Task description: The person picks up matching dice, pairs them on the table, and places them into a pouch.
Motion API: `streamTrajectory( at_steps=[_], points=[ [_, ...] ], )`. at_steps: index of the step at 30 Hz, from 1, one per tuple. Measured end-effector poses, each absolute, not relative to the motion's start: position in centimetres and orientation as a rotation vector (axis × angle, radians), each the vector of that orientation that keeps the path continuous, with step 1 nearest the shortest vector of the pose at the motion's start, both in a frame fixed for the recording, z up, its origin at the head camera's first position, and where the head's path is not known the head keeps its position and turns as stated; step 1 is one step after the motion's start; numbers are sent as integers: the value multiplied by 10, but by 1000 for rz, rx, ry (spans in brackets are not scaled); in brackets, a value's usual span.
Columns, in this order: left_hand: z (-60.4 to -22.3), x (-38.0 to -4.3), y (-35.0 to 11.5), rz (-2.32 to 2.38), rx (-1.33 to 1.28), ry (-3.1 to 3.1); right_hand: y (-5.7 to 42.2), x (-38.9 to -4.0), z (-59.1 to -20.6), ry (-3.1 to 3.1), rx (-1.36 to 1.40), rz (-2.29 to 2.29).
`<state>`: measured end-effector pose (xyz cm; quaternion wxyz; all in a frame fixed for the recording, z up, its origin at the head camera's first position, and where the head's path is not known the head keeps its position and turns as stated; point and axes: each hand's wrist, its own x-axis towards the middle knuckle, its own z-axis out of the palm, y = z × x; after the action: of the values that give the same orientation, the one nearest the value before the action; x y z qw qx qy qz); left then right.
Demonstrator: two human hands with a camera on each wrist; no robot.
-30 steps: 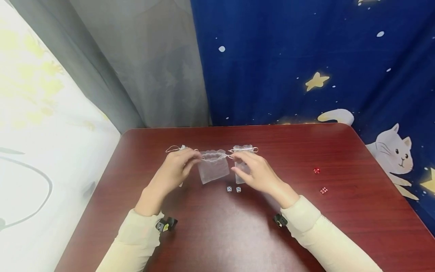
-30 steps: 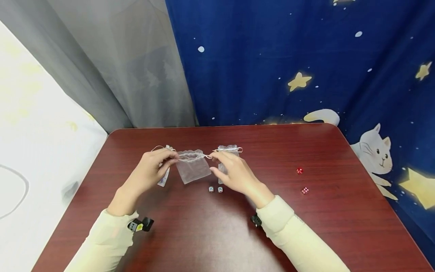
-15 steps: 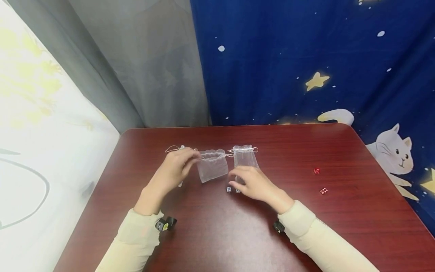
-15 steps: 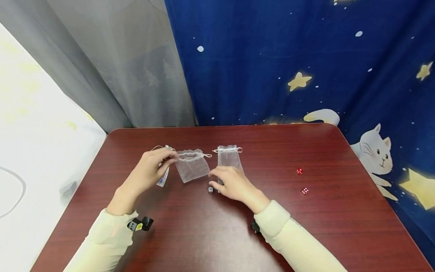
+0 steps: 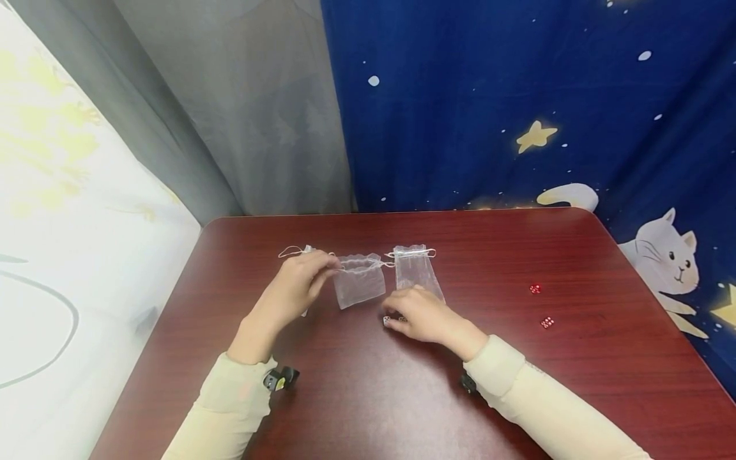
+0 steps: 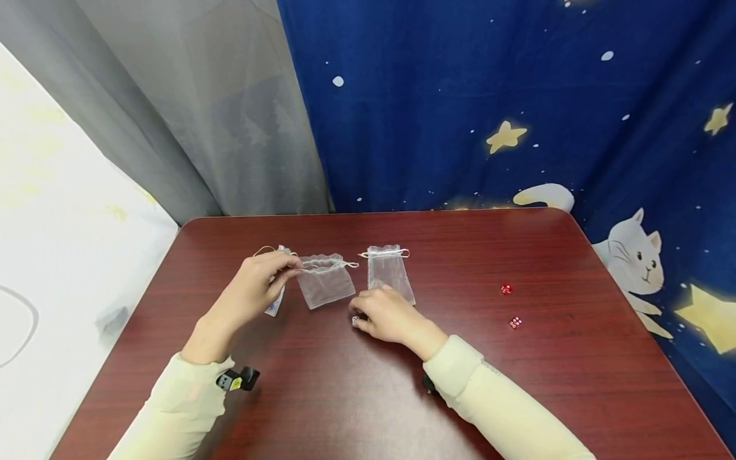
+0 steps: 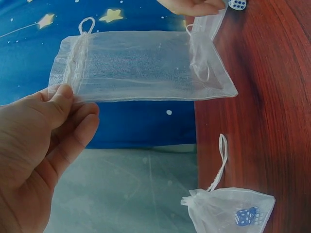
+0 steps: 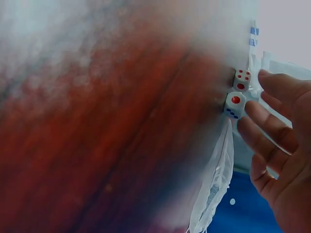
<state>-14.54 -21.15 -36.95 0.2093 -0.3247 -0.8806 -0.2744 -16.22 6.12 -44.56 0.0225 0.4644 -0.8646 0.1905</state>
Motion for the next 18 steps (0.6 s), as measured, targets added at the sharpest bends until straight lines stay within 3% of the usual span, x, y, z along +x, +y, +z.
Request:
streamTrajectory(
  at_steps=[18],
  points=[
    [-372, -143, -210, -744, -913, -2465, 51, -160, -447, -2713, 1510, 352]
  ],
)
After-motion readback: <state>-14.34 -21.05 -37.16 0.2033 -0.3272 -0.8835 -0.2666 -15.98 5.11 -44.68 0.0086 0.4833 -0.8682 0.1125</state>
